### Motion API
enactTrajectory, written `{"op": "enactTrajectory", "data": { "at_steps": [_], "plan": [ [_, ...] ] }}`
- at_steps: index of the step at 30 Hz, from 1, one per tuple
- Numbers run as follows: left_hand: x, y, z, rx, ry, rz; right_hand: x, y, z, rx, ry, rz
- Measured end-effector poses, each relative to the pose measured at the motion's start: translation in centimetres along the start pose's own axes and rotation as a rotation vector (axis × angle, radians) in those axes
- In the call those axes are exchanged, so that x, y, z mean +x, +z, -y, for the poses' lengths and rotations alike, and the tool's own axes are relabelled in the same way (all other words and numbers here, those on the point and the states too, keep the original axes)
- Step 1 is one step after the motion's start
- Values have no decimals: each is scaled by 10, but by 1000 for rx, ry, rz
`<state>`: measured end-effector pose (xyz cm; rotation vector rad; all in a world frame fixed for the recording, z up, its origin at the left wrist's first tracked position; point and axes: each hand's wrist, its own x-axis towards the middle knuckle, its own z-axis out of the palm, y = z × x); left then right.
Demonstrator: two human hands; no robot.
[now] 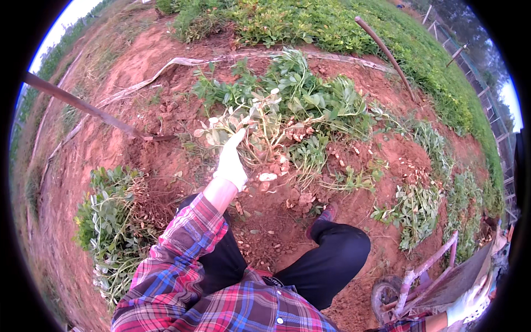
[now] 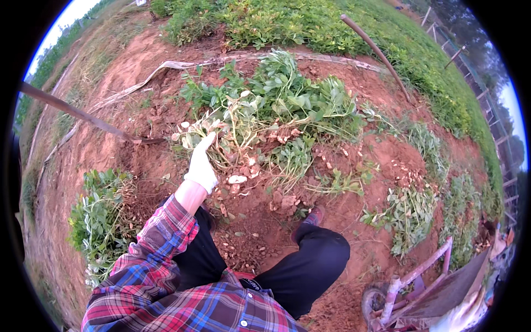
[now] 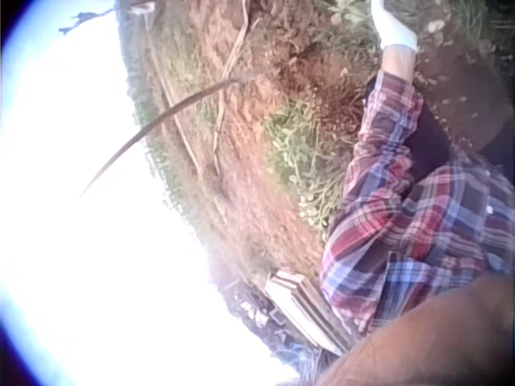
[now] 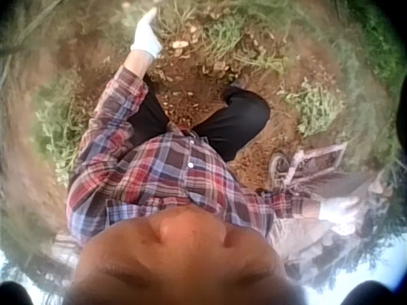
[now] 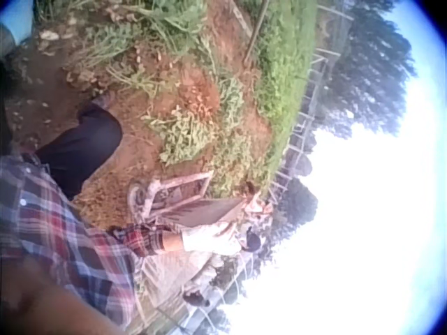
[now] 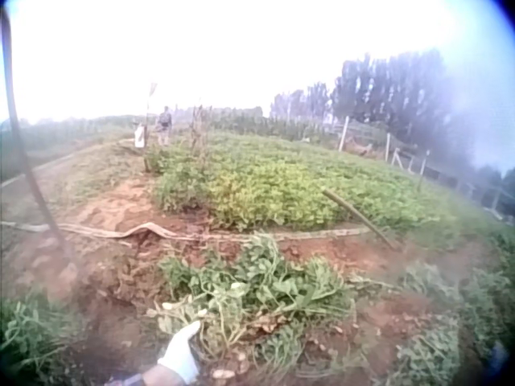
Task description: The person squats in a garden and harvests peanuts by hand. They pull peanut plants from the soil, shake off dirt, and detach the peanuts from the roots, placing them on the ground.
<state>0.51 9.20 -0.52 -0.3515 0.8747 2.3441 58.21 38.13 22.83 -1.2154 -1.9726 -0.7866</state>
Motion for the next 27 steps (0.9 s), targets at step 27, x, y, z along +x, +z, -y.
{"op": "enactTrajectory", "data": {
  "at_steps": [27],
  "plan": [
    [-3,13,5,134,-11,-59,-101,141,506,1295,-540,1019]
  ]
}}
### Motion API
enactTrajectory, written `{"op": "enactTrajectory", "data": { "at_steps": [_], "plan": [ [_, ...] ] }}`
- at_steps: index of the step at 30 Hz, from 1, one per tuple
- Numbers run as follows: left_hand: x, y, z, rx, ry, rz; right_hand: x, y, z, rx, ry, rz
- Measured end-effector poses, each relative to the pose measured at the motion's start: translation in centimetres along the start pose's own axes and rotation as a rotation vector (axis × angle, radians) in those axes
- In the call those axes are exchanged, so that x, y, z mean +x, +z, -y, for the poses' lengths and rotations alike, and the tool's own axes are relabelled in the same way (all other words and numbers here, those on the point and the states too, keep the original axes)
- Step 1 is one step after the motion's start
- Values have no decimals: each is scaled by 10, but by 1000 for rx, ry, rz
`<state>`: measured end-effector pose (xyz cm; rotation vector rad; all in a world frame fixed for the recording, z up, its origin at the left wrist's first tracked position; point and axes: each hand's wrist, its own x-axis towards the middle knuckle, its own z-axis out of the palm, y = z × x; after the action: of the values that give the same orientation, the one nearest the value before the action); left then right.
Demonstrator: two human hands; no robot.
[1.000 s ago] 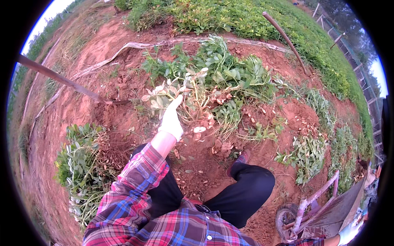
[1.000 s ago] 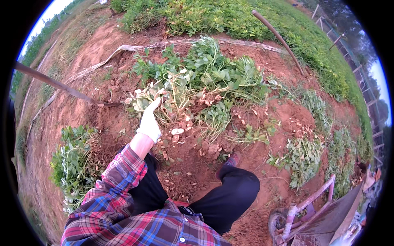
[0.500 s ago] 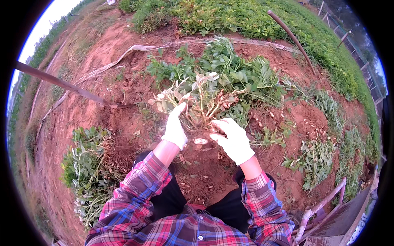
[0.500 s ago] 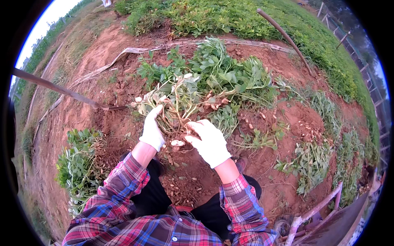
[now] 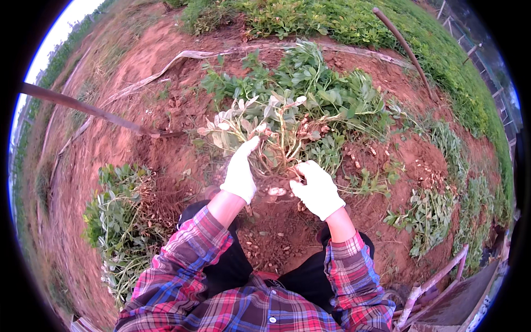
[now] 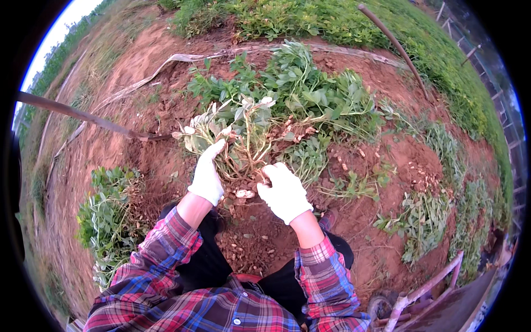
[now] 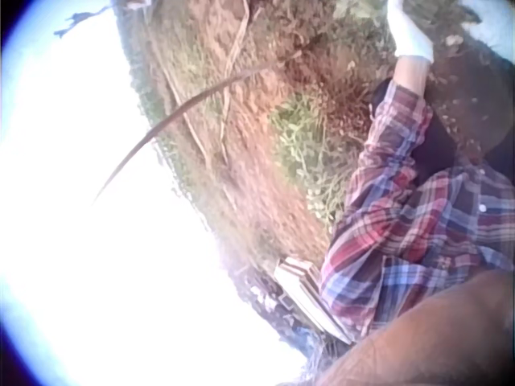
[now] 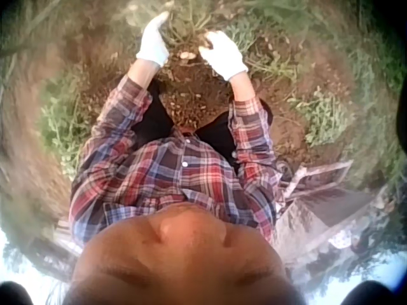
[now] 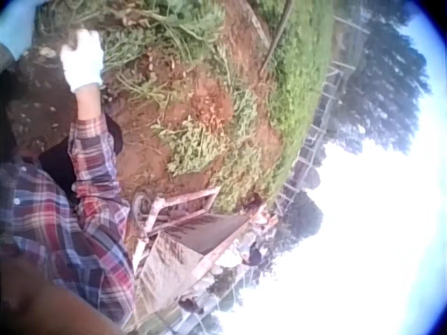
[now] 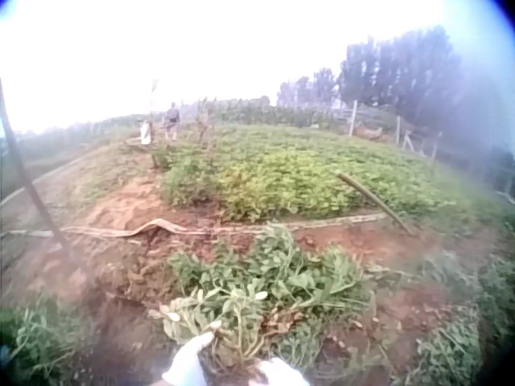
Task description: The person squats in a garden and harvests peanuts by hand. They pull peanut plants from the soil, shake off dirt, and detach the peanuts from the roots, placing them on the ground.
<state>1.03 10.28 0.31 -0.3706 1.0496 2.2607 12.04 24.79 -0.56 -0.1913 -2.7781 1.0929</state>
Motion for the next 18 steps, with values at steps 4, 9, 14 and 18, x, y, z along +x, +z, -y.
{"op": "enactTrajectory", "data": {
  "at_steps": [4,9,14,18],
  "plan": [
    [4,-5,2,-7,49,-8,-5,8,-5,-52,33,-78],
    [13,-17,-8,-93,78,11,-10,-10,-11,293,163,-171],
    [15,-7,-12,-95,116,-98,-39,-66,-29,307,196,-532],
    [24,-28,-16,-184,110,-115,-138,-157,14,222,248,-1017]
  ]
}}
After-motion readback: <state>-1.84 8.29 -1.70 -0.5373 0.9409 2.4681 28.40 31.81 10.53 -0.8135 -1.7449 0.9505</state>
